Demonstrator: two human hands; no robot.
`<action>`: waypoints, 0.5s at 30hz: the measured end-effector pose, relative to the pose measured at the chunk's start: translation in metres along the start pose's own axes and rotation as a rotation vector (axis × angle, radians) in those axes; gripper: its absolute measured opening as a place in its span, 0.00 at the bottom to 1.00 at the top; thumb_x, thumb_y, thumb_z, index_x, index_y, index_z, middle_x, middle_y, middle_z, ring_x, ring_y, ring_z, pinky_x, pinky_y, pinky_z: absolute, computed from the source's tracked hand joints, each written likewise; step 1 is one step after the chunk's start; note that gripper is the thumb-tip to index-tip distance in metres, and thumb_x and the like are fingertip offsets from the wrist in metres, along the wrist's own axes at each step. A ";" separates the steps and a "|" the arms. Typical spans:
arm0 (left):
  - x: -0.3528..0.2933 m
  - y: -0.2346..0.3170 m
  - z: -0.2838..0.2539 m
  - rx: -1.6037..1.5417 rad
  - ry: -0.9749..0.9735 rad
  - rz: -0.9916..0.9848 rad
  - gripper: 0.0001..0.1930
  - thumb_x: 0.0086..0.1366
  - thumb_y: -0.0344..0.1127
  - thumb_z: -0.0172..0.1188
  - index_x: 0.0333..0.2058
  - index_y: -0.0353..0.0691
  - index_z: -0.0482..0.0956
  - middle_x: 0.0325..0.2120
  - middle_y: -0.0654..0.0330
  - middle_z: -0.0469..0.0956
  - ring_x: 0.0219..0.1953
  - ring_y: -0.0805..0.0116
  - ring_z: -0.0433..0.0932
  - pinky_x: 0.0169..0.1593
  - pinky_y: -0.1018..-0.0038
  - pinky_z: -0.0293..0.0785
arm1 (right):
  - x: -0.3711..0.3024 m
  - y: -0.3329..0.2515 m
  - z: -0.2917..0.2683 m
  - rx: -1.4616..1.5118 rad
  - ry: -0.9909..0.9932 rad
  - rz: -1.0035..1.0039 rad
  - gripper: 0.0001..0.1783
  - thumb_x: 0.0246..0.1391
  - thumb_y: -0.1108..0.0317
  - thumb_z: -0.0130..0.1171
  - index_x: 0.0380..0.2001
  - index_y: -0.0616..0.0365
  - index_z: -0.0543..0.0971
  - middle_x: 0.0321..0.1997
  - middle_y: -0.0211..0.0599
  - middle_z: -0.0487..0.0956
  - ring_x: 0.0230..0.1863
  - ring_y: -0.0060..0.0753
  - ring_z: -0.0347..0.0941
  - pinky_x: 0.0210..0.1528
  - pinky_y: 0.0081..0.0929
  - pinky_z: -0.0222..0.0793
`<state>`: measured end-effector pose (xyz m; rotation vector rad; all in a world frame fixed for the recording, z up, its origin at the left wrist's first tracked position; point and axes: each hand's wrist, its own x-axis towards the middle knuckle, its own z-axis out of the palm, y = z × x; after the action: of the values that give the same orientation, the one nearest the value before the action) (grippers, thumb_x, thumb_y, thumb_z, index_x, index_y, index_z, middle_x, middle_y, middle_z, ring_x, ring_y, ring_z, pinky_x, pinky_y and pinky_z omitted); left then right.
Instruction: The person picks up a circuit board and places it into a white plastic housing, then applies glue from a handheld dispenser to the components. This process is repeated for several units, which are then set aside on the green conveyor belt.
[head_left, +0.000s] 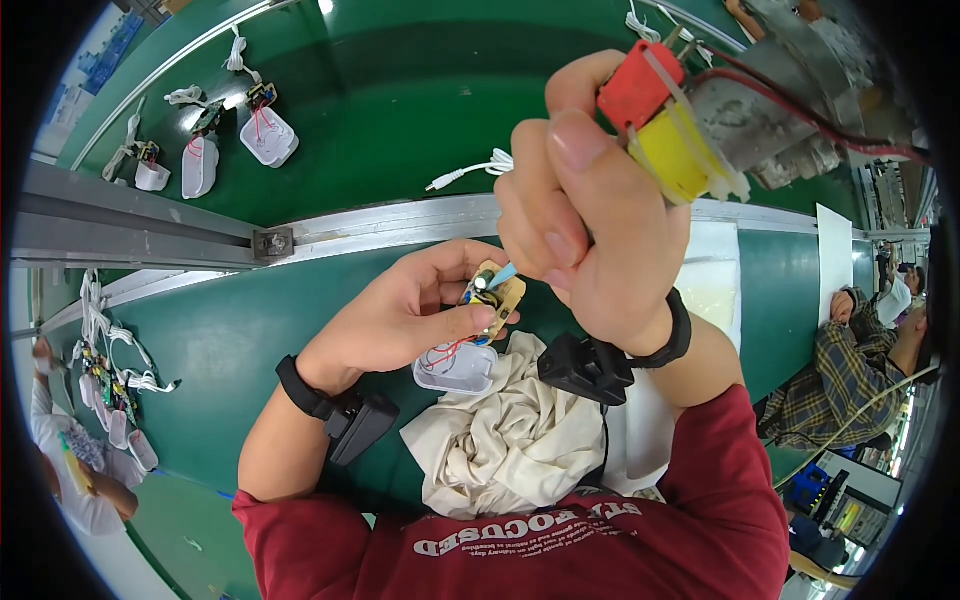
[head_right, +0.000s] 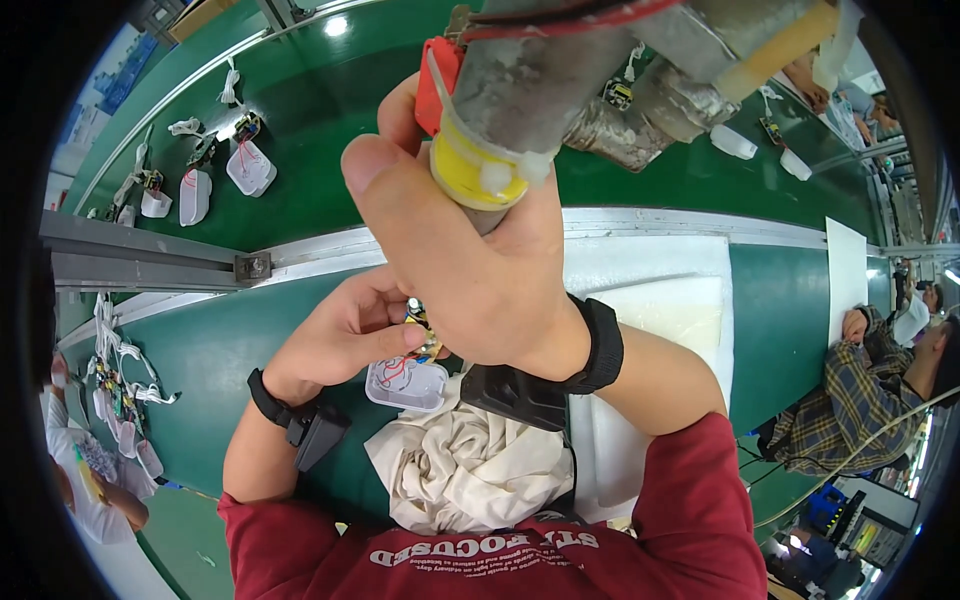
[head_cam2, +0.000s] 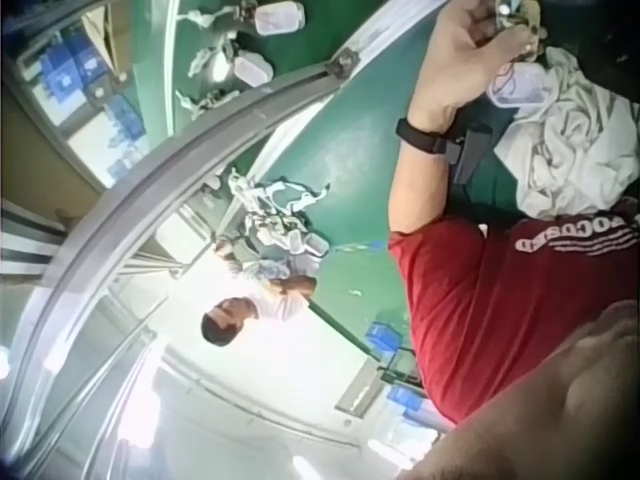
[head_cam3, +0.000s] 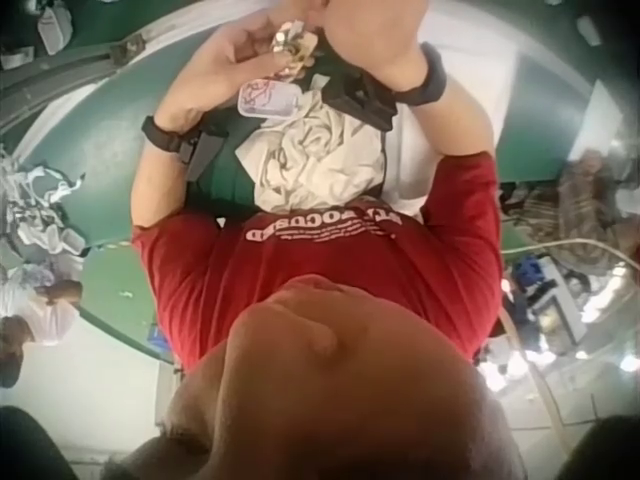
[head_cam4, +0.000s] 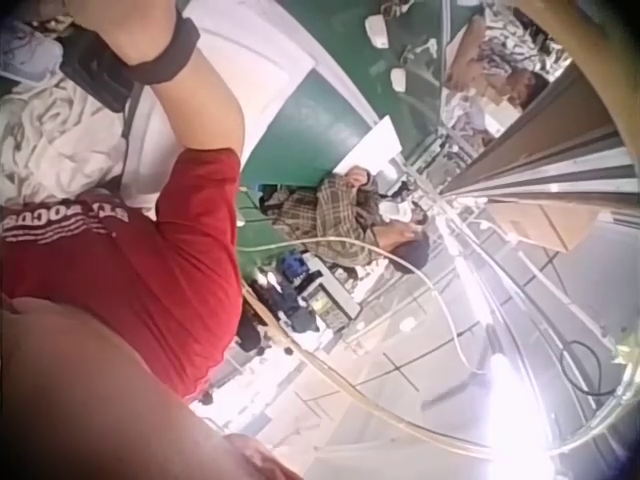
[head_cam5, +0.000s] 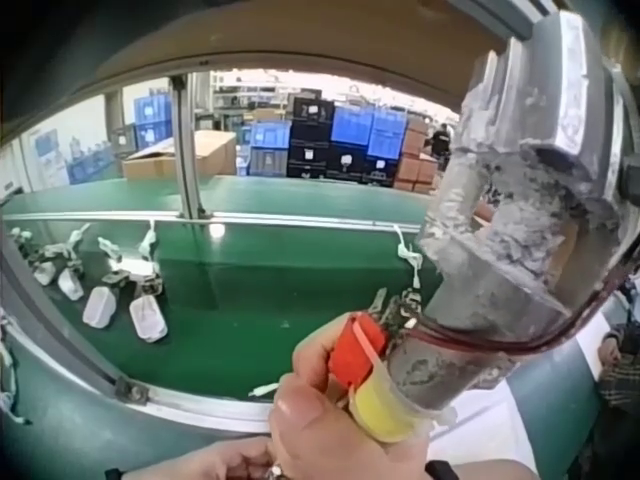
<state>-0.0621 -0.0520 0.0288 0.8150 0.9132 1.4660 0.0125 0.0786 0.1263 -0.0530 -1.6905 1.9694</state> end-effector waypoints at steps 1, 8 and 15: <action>0.000 0.000 0.000 0.007 -0.010 0.007 0.20 0.62 0.24 0.53 0.53 0.33 0.63 0.44 0.61 0.71 0.45 0.73 0.73 0.48 0.76 0.71 | 0.000 0.000 0.001 0.000 -0.003 0.001 0.07 0.58 0.63 0.43 0.31 0.53 0.60 0.09 0.24 0.56 0.07 0.14 0.45 0.09 0.17 0.41; -0.005 0.002 0.000 -0.016 0.015 -0.021 0.19 0.62 0.25 0.53 0.52 0.32 0.64 0.43 0.61 0.71 0.43 0.74 0.74 0.47 0.77 0.71 | -0.001 0.001 0.005 0.001 -0.017 0.000 0.07 0.58 0.63 0.44 0.31 0.52 0.60 0.09 0.24 0.56 0.07 0.14 0.45 0.09 0.17 0.41; -0.012 0.003 0.000 0.053 0.046 -0.008 0.19 0.62 0.25 0.55 0.51 0.32 0.64 0.42 0.61 0.72 0.42 0.75 0.74 0.46 0.78 0.71 | -0.004 0.000 0.011 0.004 -0.023 -0.002 0.07 0.58 0.63 0.44 0.31 0.52 0.60 0.09 0.24 0.57 0.07 0.14 0.46 0.09 0.17 0.41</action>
<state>-0.0626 -0.0639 0.0321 0.8180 0.9927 1.4643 0.0115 0.0670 0.1274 -0.0274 -1.7005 1.9796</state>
